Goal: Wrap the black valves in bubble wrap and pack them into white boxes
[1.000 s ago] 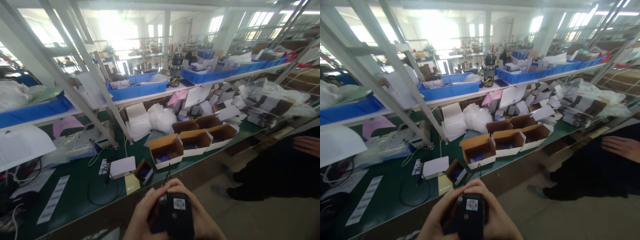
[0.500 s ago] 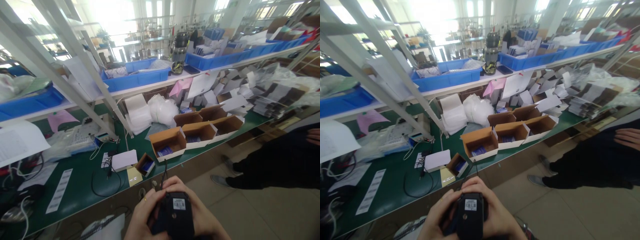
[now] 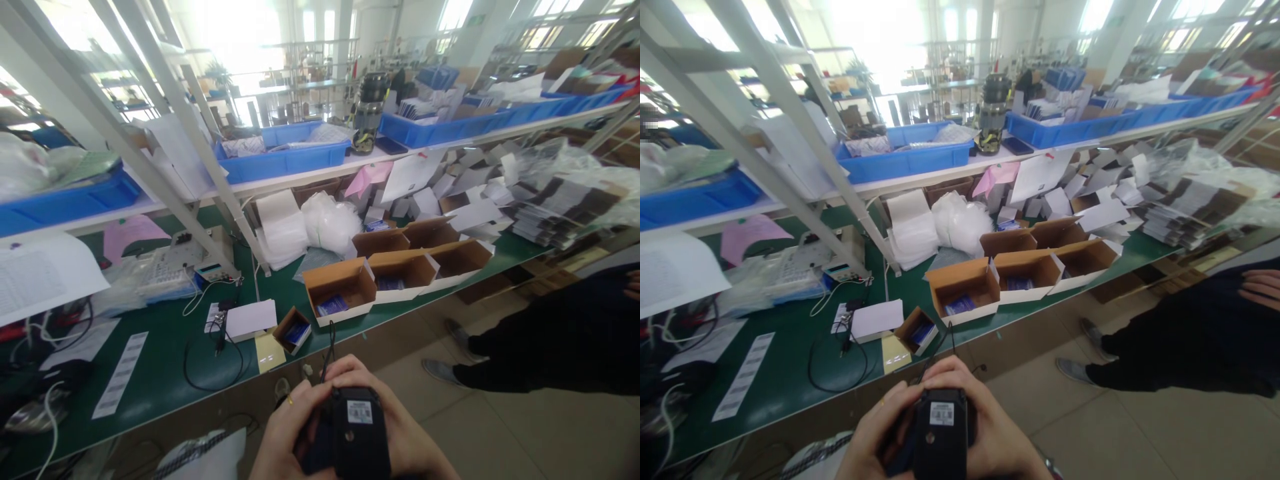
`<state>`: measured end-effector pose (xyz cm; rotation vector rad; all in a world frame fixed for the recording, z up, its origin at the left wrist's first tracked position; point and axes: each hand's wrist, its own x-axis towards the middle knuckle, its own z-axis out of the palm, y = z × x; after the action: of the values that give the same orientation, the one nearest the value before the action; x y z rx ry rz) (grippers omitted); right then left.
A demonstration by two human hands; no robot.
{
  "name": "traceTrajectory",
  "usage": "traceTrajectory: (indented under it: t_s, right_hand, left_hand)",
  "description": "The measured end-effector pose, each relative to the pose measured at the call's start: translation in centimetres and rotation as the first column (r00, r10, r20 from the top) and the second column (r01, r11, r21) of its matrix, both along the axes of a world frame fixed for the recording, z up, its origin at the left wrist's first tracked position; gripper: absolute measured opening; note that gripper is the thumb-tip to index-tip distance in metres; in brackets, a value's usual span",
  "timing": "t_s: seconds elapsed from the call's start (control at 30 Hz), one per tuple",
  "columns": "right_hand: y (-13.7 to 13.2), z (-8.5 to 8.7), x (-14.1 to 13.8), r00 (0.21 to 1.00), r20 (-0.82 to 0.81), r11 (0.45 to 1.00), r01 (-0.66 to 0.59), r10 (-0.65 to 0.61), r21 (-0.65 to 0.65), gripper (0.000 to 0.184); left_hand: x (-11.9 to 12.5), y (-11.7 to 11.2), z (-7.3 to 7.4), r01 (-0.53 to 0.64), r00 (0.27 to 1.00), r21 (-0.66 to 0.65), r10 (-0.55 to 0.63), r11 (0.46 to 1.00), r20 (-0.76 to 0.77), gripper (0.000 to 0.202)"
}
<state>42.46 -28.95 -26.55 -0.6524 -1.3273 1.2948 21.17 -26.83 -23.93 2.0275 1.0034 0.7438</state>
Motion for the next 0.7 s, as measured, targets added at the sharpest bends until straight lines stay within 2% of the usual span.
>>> traceTrajectory:
  t_s: [0.17, 0.37, 0.7]
  right_hand:
    - [0.1, 0.3, -0.1, 1.000, 0.025, 1.000, -0.003, 0.004, -0.026, 0.067]
    - [0.1, -0.5, 0.1, 0.997, 0.077, 0.998, -0.017, 0.022, -0.068, 0.073]
    - [0.7, -0.6, 0.0, 0.998, 0.020, 0.990, -0.059, 0.062, -0.131, 0.073]
  left_hand:
    - [0.1, -0.5, -0.6, -0.056, 0.998, -0.015, 0.056, 0.998, 0.017, 0.070]
    - [0.1, -0.9, -1.3, -0.113, 0.992, -0.033, 0.115, 0.993, 0.045, 0.072]
    - [-0.1, -0.7, -1.6, -0.149, 0.989, -0.027, 0.149, 0.988, 0.014, 0.073]
